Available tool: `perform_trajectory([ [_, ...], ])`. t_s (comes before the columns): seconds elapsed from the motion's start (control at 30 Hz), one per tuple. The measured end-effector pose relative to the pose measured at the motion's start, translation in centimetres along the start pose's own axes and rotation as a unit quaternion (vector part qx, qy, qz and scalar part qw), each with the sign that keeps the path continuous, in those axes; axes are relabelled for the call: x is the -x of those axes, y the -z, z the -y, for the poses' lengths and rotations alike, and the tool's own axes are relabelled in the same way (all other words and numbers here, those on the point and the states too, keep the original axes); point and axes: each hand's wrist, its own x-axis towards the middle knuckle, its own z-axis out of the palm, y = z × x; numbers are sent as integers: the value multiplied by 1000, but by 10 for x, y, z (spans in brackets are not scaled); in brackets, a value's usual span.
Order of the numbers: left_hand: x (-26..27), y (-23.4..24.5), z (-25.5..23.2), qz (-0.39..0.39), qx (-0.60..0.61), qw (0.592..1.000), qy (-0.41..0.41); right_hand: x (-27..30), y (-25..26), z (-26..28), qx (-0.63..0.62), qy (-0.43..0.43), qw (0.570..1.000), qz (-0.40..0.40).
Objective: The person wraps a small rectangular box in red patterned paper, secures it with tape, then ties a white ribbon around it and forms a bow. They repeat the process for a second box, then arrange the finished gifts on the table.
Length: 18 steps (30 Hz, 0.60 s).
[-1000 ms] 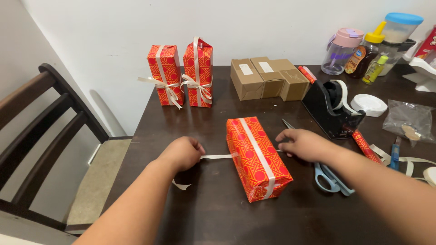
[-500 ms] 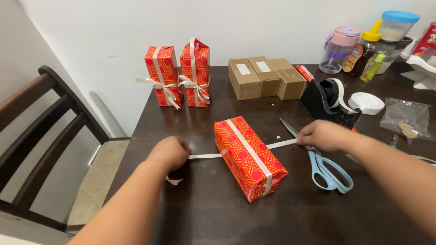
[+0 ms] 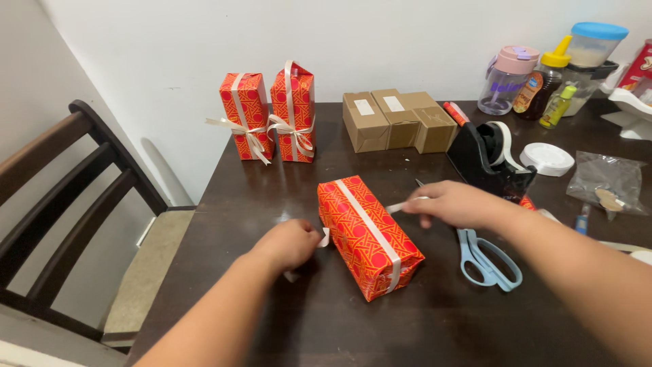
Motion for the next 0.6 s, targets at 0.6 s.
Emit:
perform_trajectory([
  [0.6, 34, -4, -50, -44, -111, 990, -72, 64, -21, 132, 287, -81, 955, 3],
])
